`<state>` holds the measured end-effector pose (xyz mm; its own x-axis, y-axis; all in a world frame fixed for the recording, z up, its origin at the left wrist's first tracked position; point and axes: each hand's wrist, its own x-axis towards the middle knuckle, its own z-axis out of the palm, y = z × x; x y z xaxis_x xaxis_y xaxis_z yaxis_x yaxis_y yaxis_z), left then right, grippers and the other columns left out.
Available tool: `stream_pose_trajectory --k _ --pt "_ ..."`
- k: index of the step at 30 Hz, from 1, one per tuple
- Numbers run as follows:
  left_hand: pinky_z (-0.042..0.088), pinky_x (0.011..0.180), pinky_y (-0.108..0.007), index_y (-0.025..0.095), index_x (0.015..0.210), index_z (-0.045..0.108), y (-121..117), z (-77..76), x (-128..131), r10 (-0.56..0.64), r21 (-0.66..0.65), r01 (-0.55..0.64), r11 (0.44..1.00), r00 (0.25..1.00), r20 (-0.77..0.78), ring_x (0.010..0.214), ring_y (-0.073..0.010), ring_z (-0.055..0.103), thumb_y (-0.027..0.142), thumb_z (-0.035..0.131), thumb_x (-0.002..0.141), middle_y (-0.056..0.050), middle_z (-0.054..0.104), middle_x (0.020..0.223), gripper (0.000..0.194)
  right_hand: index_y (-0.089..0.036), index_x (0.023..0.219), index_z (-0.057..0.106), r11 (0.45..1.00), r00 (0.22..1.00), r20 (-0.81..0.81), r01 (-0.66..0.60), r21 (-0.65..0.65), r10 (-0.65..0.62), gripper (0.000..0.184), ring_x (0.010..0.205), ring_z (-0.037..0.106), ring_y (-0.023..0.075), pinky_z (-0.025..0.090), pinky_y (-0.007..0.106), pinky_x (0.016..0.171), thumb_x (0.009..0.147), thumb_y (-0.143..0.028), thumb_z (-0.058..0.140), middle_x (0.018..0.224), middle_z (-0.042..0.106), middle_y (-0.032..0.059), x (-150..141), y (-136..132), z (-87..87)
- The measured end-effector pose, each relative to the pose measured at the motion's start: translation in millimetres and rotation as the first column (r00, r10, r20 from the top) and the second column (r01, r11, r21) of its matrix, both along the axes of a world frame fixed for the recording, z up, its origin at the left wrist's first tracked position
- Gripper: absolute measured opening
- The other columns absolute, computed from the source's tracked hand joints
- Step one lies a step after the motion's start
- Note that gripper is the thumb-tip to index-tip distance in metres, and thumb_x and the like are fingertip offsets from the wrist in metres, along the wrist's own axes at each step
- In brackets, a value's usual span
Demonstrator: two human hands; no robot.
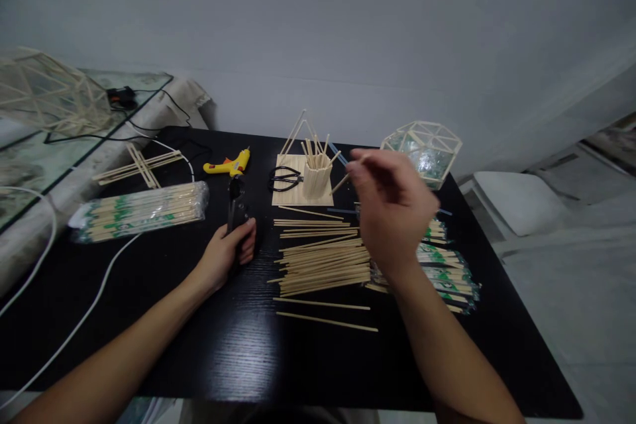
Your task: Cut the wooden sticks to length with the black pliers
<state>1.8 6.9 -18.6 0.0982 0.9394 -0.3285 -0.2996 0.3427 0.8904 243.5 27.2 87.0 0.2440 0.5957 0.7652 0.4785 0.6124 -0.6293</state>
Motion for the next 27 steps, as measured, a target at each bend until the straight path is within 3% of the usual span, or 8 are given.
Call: stream_pose_trajectory --k 3,6,13,17,19,23,25,27 --pt "0.025 0.038 -0.019 0.017 0.069 0.053 0 -0.7 0 -0.002 -0.006 0.002 1.0 1.0 0.015 0.039 -0.0047 0.033 0.048 0.076 0.08 0.008 0.039 0.05 0.041 -0.024 0.101 0.069 0.989 0.986 -0.145 0.097 0.107 -0.081 0.007 0.067 0.063 0.0147 0.053 0.032 0.058 0.095 -0.028 0.068 0.097 0.068 0.0042 0 9 8.8" --pt "0.025 0.038 -0.019 0.017 0.068 0.053 0 -0.9 0 -0.004 -0.007 0.004 1.0 1.0 0.019 0.039 -0.0047 0.033 0.049 0.075 0.08 0.008 0.039 0.05 0.041 -0.024 0.099 0.067 0.991 0.986 -0.157 0.08 0.106 -0.063 0.006 0.069 0.065 0.0148 0.053 0.031 0.056 0.096 -0.028 0.067 0.099 0.068 0.0068 -1 26 6.3" --pt "0.025 0.038 -0.018 0.017 0.065 0.05 1 -2.4 -1 -0.01 -0.016 0.011 1.0 1.0 0.017 0.04 -0.0043 0.032 0.051 0.076 0.08 0.008 0.039 0.05 0.045 -0.021 0.1 0.066 0.996 0.988 -0.128 -0.084 0.012 0.085 0.018 0.075 0.069 0.0153 0.057 0.026 0.054 0.093 -0.037 0.07 0.094 0.069 0.0039 0 61 -10.1" --pt "0.024 0.037 -0.018 0.017 0.067 0.052 1 -2.6 -1 -0.009 -0.019 0.01 1.0 1.0 0.016 0.039 -0.0044 0.031 0.051 0.077 0.079 0.008 0.039 0.05 0.043 -0.021 0.1 0.069 0.978 0.985 -0.102 -0.151 -0.146 0.137 0.017 0.071 0.069 0.0149 0.058 0.025 0.053 0.09 -0.035 0.072 0.089 0.07 0.0032 0 73 -23.5" --pt "0.025 0.037 -0.018 0.017 0.068 0.053 1 -2.2 -1 -0.003 -0.021 0.003 1.0 1.0 0.012 0.039 -0.0046 0.032 0.051 0.077 0.078 0.008 0.039 0.05 0.043 -0.022 0.108 0.068 0.964 0.984 -0.111 -0.163 -0.21 0.142 0.022 0.074 0.07 0.0154 0.061 0.027 0.058 0.088 -0.031 0.073 0.098 0.071 0.0049 -2 73 -30.9" --pt "0.025 0.038 -0.018 0.017 0.067 0.052 1 -1.7 -1 -0.009 -0.017 0.009 1.0 1.0 0.019 0.04 -0.0045 0.032 0.051 0.077 0.078 0.008 0.039 0.05 0.044 -0.023 0.124 0.06 0.972 0.987 -0.135 -0.117 -0.202 0.091 0.039 0.091 0.071 0.0171 0.062 0.03 0.072 0.087 -0.024 0.072 0.128 0.063 0.0105 -9 51 -43.9" --pt "0.025 0.037 -0.018 0.017 0.067 0.051 0 -2.0 -1 -0.015 -0.013 0.015 1.0 1.0 0.02 0.04 -0.0044 0.032 0.051 0.077 0.078 0.008 0.039 0.05 0.044 -0.021 0.115 0.064 0.964 0.995 -0.023 -0.105 -0.243 0.102 0.028 0.086 0.07 0.0164 0.059 0.028 0.069 0.088 -0.022 0.07 0.115 0.068 0.0086 -11 36 -50.0" --pt "0.024 0.038 -0.018 0.017 0.067 0.051 0 -2.4 -1 -0.012 -0.008 0.012 1.0 1.0 0.014 0.04 -0.0045 0.032 0.051 0.077 0.079 0.008 0.039 0.051 0.044 -0.019 0.1 0.069 0.922 0.962 0.17 -0.139 -0.362 0.212 0.011 0.078 0.069 0.016 0.056 0.028 0.07 0.089 -0.02 0.069 0.094 0.072 0.0052 -10 24 -56.8"
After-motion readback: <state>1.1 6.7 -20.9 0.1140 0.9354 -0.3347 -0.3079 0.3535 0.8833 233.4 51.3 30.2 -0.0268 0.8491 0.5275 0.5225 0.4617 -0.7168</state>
